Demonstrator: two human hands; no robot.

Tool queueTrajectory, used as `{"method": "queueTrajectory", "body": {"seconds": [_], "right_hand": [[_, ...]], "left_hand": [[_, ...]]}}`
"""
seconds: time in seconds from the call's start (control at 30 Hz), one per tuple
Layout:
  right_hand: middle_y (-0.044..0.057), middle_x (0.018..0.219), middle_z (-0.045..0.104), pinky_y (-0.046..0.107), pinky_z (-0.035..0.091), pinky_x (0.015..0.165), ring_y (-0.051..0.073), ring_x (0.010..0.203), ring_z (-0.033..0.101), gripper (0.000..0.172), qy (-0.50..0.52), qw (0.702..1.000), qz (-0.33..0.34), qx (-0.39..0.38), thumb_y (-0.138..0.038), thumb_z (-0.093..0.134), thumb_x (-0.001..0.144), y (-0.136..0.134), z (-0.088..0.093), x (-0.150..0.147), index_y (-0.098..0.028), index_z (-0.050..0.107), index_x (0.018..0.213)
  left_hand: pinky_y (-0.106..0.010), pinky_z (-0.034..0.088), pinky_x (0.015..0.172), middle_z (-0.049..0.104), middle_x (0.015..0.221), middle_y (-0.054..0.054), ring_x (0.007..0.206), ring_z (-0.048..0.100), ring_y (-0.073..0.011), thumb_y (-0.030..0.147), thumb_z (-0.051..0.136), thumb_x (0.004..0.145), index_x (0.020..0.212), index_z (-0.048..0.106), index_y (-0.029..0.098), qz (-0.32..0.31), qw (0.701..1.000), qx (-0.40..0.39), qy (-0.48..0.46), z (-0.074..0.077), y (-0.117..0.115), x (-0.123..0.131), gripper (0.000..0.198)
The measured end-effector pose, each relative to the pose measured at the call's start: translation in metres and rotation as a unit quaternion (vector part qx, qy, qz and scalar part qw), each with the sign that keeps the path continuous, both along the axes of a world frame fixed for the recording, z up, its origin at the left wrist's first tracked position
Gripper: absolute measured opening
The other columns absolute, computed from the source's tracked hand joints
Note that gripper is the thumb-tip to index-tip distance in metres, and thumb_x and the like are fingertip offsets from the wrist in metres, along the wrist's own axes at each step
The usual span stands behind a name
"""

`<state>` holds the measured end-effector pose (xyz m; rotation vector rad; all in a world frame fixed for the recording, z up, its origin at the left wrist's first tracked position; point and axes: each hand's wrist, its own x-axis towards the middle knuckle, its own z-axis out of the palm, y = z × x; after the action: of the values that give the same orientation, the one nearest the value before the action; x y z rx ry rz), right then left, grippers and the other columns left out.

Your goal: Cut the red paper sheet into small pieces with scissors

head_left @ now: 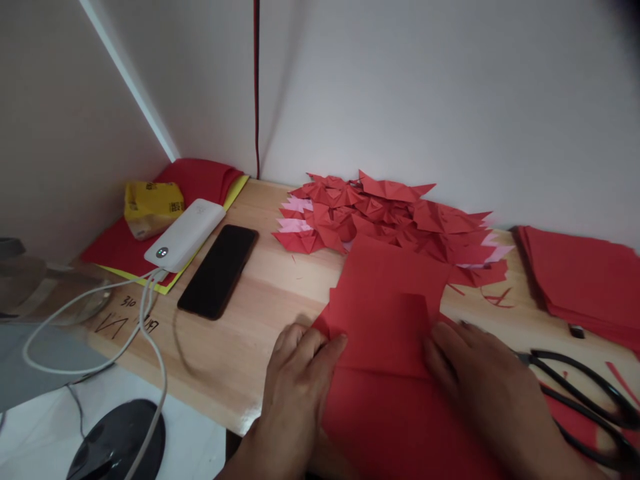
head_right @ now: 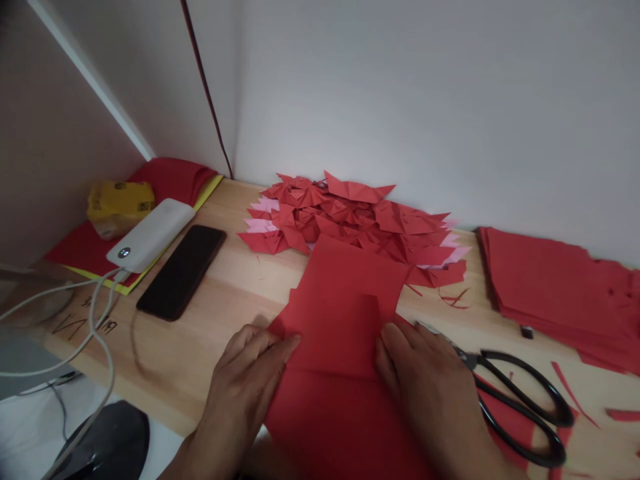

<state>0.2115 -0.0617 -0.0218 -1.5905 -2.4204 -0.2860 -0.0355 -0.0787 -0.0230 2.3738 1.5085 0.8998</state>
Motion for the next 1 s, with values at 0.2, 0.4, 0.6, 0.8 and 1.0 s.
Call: {"method": "queueTrajectory", "body": {"seconds": [0.2,0.4,0.6,0.8,1.0], "right_hand": [[0.002,0.058,0.052,0.031,0.033,0.058,0.02,0.056,0.051,0.029,-0.001,1.0,-0.016,-0.015,-0.026,0.038,0.094,-0.002,0.001,0.0,-0.023,0.046,0.066],[0.002,0.058,0.053,0.03,0.032,0.055,0.019,0.053,0.052,0.024,-0.015,0.999,-0.028,-0.009,-0.023,0.039,0.091,-0.002,0.002,-0.003,-0.022,0.047,0.068],[0.004,0.064,0.062,0.031,0.038,0.057,0.023,0.058,0.06,0.027,-0.019,0.997,-0.064,-0.028,-0.018,0.043,0.086,-0.003,0.001,-0.003,-0.011,0.058,0.108],[0.003,0.063,0.062,0.031,0.04,0.057,0.022,0.058,0.06,0.055,-0.026,0.997,-0.073,-0.02,-0.013,0.043,0.083,-0.004,-0.001,-0.003,-0.007,0.043,0.138],[0.004,0.062,0.064,0.031,0.039,0.056,0.022,0.058,0.06,0.054,-0.03,0.998,-0.047,0.003,-0.012,0.043,0.081,-0.004,0.002,-0.005,-0.009,0.048,0.135]], "left_hand": [[-0.032,0.045,0.067,0.061,0.074,-0.003,0.07,0.049,-0.0178,0.011,0.046,0.094,0.11,0.067,0.017,-0.007,1.0,0.008,0.0,0.004,0.002,0.002,0.026],[-0.032,0.044,0.065,0.06,0.073,-0.003,0.069,0.048,-0.0182,0.011,0.046,0.093,0.104,0.068,0.018,0.002,1.0,0.018,0.012,0.007,0.002,0.005,0.025],[-0.033,0.044,0.066,0.058,0.075,-0.004,0.07,0.048,-0.0191,0.007,0.046,0.092,0.104,0.068,0.017,0.009,0.997,0.044,0.057,0.006,0.0,0.006,0.026],[-0.031,0.045,0.066,0.055,0.08,-0.005,0.079,0.048,-0.0193,0.01,0.05,0.092,0.106,0.068,0.019,0.004,0.998,0.04,0.046,-0.003,-0.003,0.005,0.024],[-0.053,0.036,0.104,0.051,0.141,-0.008,0.135,0.034,-0.0325,0.014,0.055,0.092,0.123,0.06,0.024,-0.063,0.984,0.095,0.134,-0.001,-0.004,0.005,0.033]]}}
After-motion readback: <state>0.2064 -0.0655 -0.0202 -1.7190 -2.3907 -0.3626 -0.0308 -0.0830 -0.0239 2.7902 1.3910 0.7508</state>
